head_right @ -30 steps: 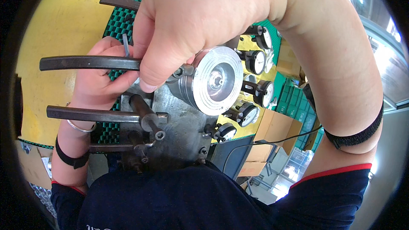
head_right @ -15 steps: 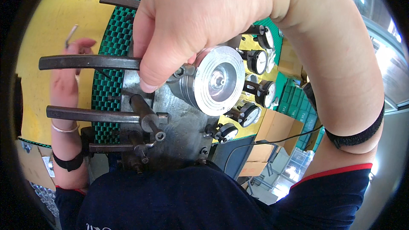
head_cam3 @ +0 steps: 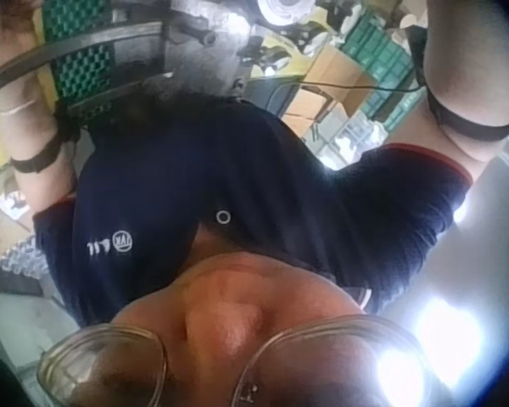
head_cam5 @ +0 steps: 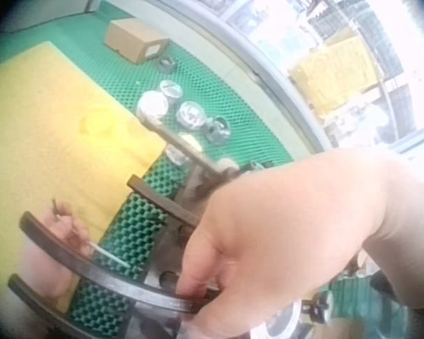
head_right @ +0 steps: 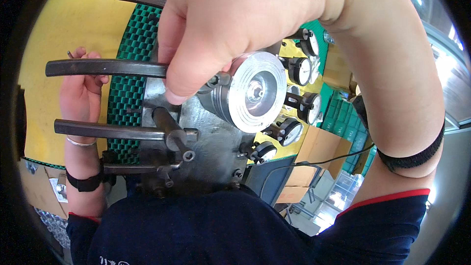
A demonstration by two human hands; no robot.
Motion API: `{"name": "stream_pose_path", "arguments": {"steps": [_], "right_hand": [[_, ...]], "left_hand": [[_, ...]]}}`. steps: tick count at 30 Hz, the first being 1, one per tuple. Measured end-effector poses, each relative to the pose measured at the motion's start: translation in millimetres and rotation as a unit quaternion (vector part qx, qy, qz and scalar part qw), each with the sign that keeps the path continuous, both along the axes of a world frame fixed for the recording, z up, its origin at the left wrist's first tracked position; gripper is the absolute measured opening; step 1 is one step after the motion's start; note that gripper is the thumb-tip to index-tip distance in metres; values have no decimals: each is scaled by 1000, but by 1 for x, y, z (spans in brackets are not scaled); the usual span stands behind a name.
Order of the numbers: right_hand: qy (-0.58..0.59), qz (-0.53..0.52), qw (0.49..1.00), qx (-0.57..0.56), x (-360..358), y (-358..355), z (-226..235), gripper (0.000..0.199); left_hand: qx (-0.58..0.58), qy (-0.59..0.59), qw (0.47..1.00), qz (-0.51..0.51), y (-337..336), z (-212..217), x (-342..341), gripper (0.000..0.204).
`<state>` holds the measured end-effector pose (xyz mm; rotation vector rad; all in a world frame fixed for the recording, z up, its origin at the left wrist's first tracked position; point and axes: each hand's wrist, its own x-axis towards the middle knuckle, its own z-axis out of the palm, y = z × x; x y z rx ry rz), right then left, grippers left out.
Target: Measure the dimensions of metal pistons using a multi-dial gauge fixture.
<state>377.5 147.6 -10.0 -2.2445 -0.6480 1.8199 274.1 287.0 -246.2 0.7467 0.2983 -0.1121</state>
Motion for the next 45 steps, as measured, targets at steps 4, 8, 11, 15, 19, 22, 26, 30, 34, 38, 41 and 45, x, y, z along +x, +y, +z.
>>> {"name": "stream_pose_path", "arguments": {"steps": [4,8,11,15,19,22,26,30,34,38,41,45], "right_hand": [[1,4,1000,9,-4,10,-2,25],[3,10,1000,12,-3,12,2,25],[-2,11,1000,8,4,-15,19,26],[0,15,1000,9,6,-16,19,26],[0,16,1000,4,5,-15,16,27],[-1,19,1000,6,5,-11,15,27],[-2,24,1000,4,9,-17,18,27],[-5,26,1000,-1,11,-20,19,28],[-3,32,999,6,7,-8,15,29],[-5,34,999,0,6,-8,16,29],[-12,33,999,-15,4,-14,24,30],[-399,-146,905,34,-41,-39,9,27]], "left_hand": [[-1,-25,1000,11,-4,4,1,23],[-19,-59,998,13,-8,2,0,24],[-28,-66,997,14,-9,4,2,25],[-36,-92,995,12,-12,0,1,25],[119,-116,984,64,-17,6,0,32],[287,-155,939,106,-5,6,-2,40],[225,-194,954,34,7,15,-5,47],[-50,-84,995,5,-2,31,-4,52],[-317,-59,946,17,1,4,-5,45],[-423,-125,896,-46,0,-13,6,37],[-454,-152,875,-71,-3,-19,15,37],[-440,-165,880,-73,0,-26,13,35]]}}
